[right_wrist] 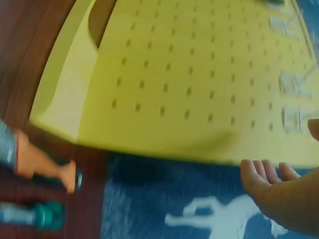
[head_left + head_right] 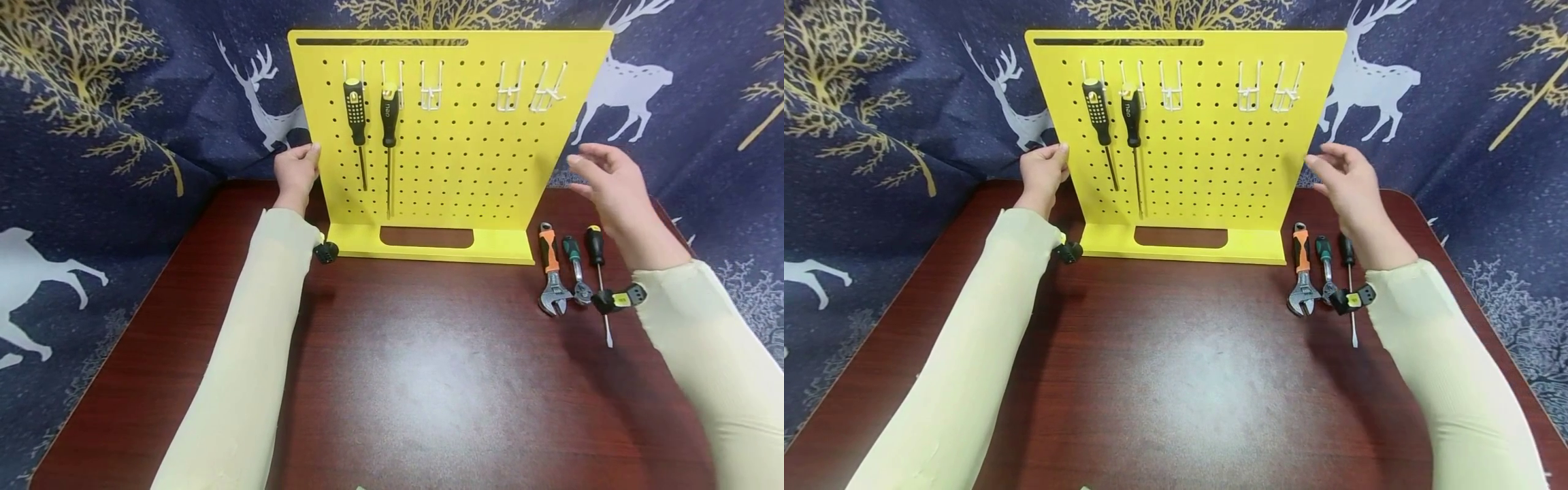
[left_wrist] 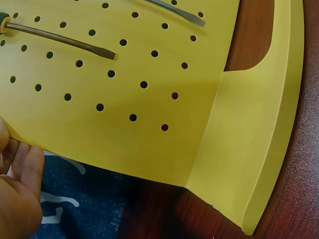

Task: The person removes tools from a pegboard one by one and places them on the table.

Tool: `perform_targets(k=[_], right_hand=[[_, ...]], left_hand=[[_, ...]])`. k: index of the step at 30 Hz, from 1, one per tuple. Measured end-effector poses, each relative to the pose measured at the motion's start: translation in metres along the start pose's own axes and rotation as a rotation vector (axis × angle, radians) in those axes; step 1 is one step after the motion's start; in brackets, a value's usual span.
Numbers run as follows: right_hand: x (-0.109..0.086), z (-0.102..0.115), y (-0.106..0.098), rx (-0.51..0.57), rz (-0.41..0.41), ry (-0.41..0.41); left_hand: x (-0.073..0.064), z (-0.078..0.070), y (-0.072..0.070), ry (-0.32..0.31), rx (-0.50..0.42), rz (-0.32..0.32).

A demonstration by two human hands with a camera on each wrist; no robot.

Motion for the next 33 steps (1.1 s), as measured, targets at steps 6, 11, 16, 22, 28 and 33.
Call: perform_targets(k=[6, 11, 16, 22, 28, 33], right_hand=[[-0.002, 0.02, 0.048, 0.067, 0.115, -0.002], [0.002, 0.037, 0.081, 0.115, 0.184, 0.001], [0.008, 0.045, 0.105, 0.146, 0.235, 0.005], [0.018, 0.046, 0.134, 0.171, 0.297, 0.009], [0.026, 0.046, 0.162, 0.263, 0.384, 0.064], [0.029, 0.049, 0.18, 0.273, 0.451, 0.05]], left_hand=[[0.001, 0.0, -0.003, -0.005, -0.022, -0.007], [0.001, 0.0, -0.003, -0.021, -0.027, -0.013], [0.002, 0.0, -0.001, -0.011, -0.009, -0.002], [0.002, 0.001, 0.001, -0.015, -0.006, 0.006], [0.002, 0.001, 0.001, -0.017, -0.01, 0.0], [0.0, 0.001, 0.0, -0.006, -0.019, -0.006]])
Point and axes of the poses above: each hand's wrist, its own x-axis towards the middle knuckle, its own y-axis out of the palm, z = x × y, the point moved 5 cm from there along x, towards the middle knuckle, and after that the axes turned 7 degrees about -x, right-handed, at the moved point
